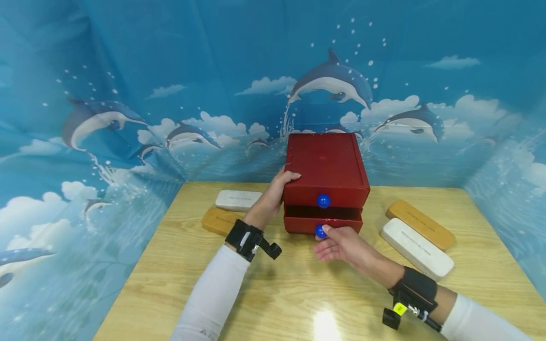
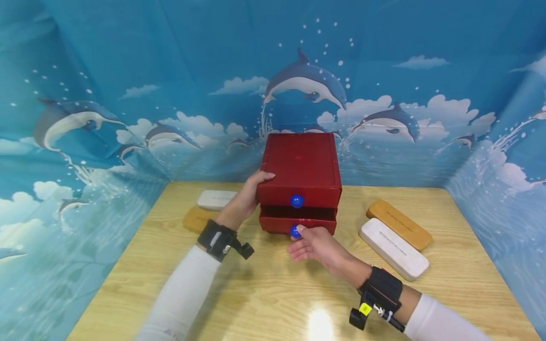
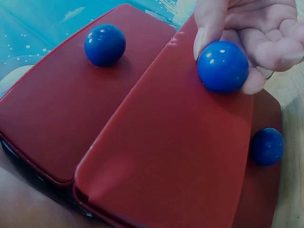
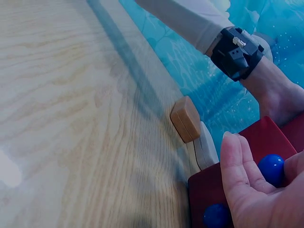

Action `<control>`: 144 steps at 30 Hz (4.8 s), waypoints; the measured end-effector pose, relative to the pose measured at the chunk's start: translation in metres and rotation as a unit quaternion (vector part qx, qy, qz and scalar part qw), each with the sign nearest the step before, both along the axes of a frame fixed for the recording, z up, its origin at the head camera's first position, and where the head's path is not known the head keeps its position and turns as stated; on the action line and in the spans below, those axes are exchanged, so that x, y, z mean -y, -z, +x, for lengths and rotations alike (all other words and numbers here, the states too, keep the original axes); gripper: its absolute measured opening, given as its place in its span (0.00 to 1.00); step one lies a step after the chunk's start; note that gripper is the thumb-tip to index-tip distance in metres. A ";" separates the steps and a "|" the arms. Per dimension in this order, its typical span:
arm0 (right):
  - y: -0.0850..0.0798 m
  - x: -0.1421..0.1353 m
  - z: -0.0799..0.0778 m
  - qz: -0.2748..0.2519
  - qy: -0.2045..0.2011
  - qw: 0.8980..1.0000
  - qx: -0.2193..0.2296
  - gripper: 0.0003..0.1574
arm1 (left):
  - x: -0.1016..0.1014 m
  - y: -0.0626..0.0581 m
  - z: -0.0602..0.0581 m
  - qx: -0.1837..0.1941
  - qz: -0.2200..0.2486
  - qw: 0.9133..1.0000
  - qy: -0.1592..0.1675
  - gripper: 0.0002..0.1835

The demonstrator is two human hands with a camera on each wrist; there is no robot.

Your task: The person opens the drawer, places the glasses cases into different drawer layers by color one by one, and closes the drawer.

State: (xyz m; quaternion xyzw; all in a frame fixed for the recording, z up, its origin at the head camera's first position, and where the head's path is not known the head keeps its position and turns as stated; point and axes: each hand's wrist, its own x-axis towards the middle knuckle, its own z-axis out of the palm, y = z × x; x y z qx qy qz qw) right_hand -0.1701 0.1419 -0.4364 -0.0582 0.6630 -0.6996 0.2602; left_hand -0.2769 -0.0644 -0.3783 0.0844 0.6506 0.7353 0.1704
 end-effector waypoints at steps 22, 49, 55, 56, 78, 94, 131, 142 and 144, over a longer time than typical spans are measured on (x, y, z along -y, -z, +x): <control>-0.001 0.004 0.037 0.008 -0.008 1.000 0.000 0.32 | 0.002 0.000 -0.003 0.015 -0.010 1.000 0.013 0.32; 0.003 0.008 0.066 0.007 -0.018 1.000 -0.011 0.33 | 0.003 -0.002 -0.005 0.036 -0.014 0.999 0.019 0.34; 0.004 0.007 0.071 0.007 -0.019 1.000 -0.010 0.33 | 0.002 -0.001 -0.004 0.039 -0.013 0.999 0.017 0.34; 0.004 0.007 0.072 0.007 -0.019 1.000 -0.009 0.33 | 0.002 -0.001 -0.003 0.039 -0.012 0.999 0.016 0.34; 0.008 0.009 0.093 0.008 -0.018 1.000 0.011 0.33 | 0.004 -0.002 -0.005 0.032 -0.020 0.999 0.026 0.34; 0.011 0.009 0.104 0.002 -0.029 1.000 0.006 0.31 | 0.004 -0.001 -0.005 0.026 -0.015 0.999 0.028 0.33; -0.011 -0.034 0.106 0.209 -0.345 0.897 -0.178 0.18 | 0.003 0.000 -0.005 0.026 -0.011 0.999 0.023 0.34; -0.015 -0.073 0.100 0.401 -0.286 0.800 -0.343 0.29 | 0.004 0.000 -0.005 0.017 -0.009 0.999 0.028 0.33; -0.014 -0.079 0.097 0.424 -0.276 0.786 -0.355 0.26 | 0.004 -0.001 -0.005 0.017 -0.011 0.999 0.029 0.33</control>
